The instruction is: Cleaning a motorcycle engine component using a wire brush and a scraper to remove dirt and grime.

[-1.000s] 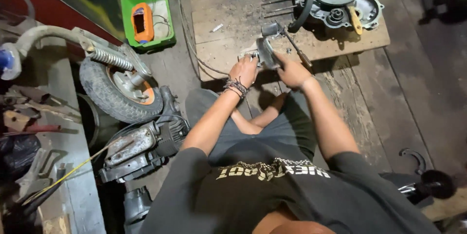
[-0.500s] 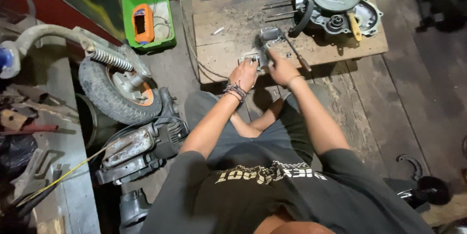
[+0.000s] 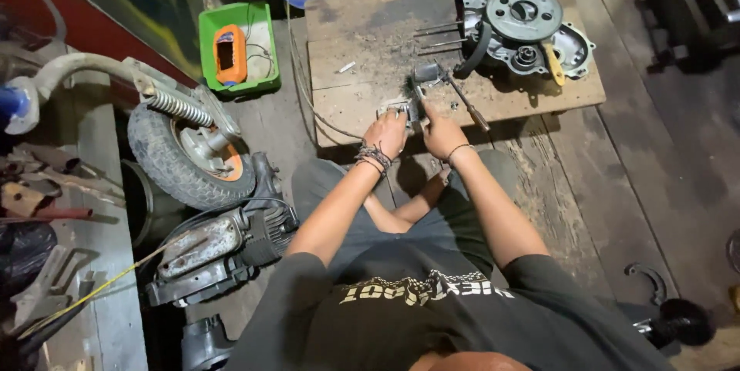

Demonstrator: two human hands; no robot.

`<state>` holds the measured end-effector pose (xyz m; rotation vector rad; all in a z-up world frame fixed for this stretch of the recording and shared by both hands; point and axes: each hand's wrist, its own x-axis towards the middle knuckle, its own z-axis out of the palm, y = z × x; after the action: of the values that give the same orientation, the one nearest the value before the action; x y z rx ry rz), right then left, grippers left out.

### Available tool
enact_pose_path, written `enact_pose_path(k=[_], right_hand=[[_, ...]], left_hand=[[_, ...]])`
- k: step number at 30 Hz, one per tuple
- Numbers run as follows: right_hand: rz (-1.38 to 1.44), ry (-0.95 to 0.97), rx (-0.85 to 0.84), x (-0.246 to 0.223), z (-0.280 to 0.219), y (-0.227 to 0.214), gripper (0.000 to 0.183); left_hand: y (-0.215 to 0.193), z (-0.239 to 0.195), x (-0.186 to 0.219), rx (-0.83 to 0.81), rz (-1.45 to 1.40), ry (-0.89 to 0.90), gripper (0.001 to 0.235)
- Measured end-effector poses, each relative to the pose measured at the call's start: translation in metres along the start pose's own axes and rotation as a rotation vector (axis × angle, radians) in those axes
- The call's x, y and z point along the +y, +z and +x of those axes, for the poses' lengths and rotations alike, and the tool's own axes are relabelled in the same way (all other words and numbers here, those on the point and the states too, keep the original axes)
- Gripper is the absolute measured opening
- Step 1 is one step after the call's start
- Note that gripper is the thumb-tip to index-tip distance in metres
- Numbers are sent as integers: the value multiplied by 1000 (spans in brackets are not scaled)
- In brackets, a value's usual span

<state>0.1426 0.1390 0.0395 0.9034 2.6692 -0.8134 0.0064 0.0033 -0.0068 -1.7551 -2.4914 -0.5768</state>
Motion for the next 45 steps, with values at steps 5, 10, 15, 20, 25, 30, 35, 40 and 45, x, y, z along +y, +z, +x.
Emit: enact_pose_path(k=[5,10,15,20,25,30,35,40,45], right_hand=[[41,24,-43,5,-13,-9,68],[190,11,-10,0,-42,-35,61],[377,-57,87,-1,3,-19,58],[548,-107,6,9,-34,-39,64],[508,-72,31,31,-1,2,63],[487,-182,153,26,18,0,61],[237,-50,-42,4,-46,-37,63],[111,-28,4,2,10,-10,62],[119,-75,-14,-4,-17,-28,63]], left_hand=[[16,1,-8,71,37,39,17],[8,4,-2,76,30,11,19],[15,2,-4,109,60,25,27],[-7,2,-8,31,-32,-16,33],[18,-9,-10,31,-9,19,30],[15,-4,-12,60,-9,1,34],[18,-8,-12,73,-14,-4,36],[6,-8,-4,59,-10,7,32],[12,-9,-14,42,-51,-18,34]])
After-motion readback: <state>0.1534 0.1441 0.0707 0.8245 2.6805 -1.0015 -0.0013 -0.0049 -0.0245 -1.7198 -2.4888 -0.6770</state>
